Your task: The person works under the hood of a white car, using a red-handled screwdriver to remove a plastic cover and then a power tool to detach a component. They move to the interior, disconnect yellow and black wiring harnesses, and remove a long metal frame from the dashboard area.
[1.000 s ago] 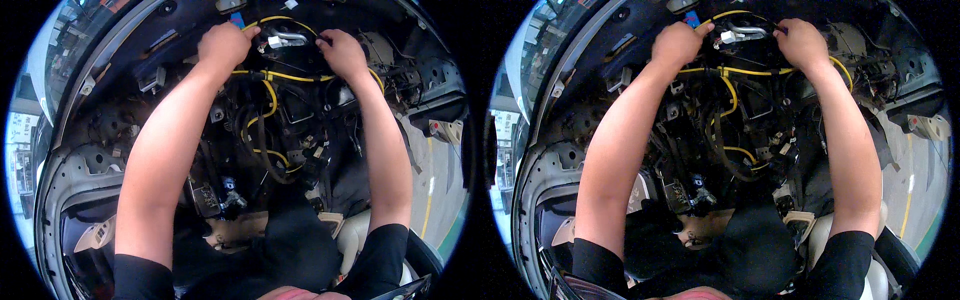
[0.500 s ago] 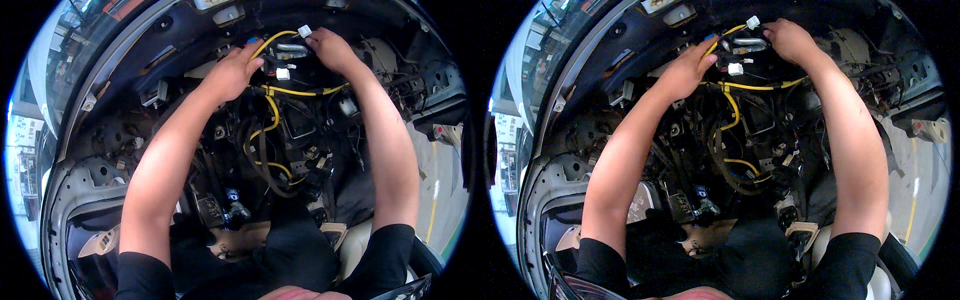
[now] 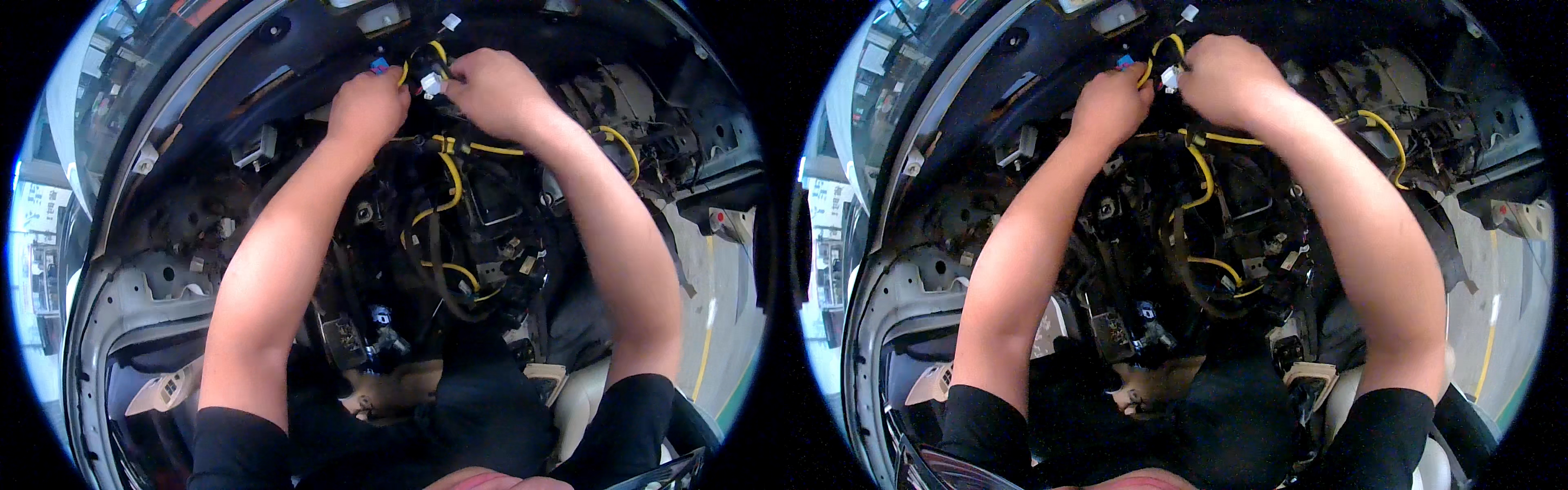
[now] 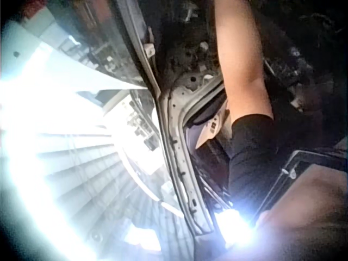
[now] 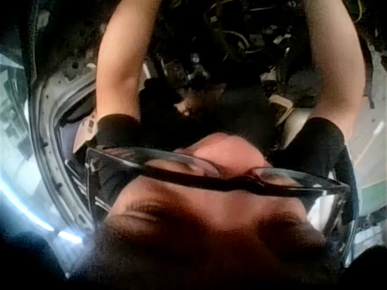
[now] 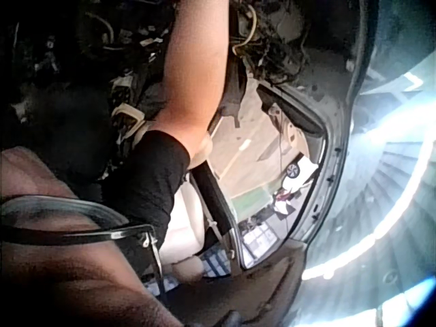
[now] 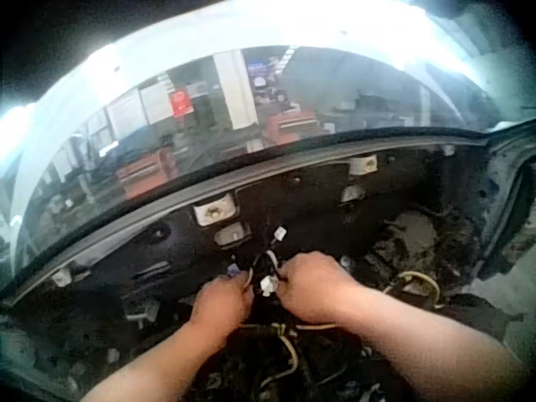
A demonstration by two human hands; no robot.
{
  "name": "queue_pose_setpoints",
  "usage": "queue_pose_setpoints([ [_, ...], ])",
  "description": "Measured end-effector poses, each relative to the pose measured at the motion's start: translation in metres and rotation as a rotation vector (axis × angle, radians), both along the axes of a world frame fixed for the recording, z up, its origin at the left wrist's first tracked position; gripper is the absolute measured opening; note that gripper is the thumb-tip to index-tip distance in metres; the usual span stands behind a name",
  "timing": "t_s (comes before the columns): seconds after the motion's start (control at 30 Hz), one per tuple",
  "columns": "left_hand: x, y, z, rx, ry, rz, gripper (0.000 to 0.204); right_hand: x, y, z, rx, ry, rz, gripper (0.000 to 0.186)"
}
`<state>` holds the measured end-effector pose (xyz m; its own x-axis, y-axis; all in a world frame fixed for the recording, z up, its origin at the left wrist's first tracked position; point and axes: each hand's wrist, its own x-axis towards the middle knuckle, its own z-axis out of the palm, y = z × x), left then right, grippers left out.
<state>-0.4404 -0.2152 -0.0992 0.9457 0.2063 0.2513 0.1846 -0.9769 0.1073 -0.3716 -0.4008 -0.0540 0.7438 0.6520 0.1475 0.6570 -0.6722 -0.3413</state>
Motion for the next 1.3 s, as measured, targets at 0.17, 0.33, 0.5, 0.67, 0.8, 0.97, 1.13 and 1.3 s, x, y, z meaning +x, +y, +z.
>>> queue_pose_setpoints([
  [0.17,-0.016,0.03,-0.001,-0.106,-0.02,-0.037,0.038,-0.019,0.011,-0.012,0.043,-0.297,0.044,0.017],
  [0.33,-0.037,0.058,-0.004,-0.357,0.12,-0.001,0.043,-0.004,0.038,-0.034,0.177,-0.232,0.067,0.016],
  [0.5,-0.058,0.035,0.005,-0.528,0.099,0.033,0.057,0.0,0.058,-0.039,0.09,-0.16,0.052,0.016],
  [0.67,-0.072,0.046,0.003,-0.597,0.078,0.053,0.061,-0.016,0.07,-0.013,-0.192,-0.174,0.057,0.02],
  [0.8,-0.073,0.05,0.002,-0.694,0.126,0.013,0.066,-0.021,0.085,-0.02,-0.169,-0.255,0.083,0.021],
  [0.97,-0.082,0.069,-0.01,-1.013,0.147,-0.077,0.071,-0.024,0.085,-0.014,-0.319,-0.164,0.134,0.026],
  [1.13,-0.086,0.065,-0.013,-0.756,0.133,-0.214,0.066,-0.022,0.062,-0.027,-0.329,-0.108,0.183,0.022],
  [1.3,-0.079,0.04,-0.012,-0.387,0.125,-0.299,0.042,-0.023,0.047,-0.042,-0.246,0.0,0.104,0.02],
])
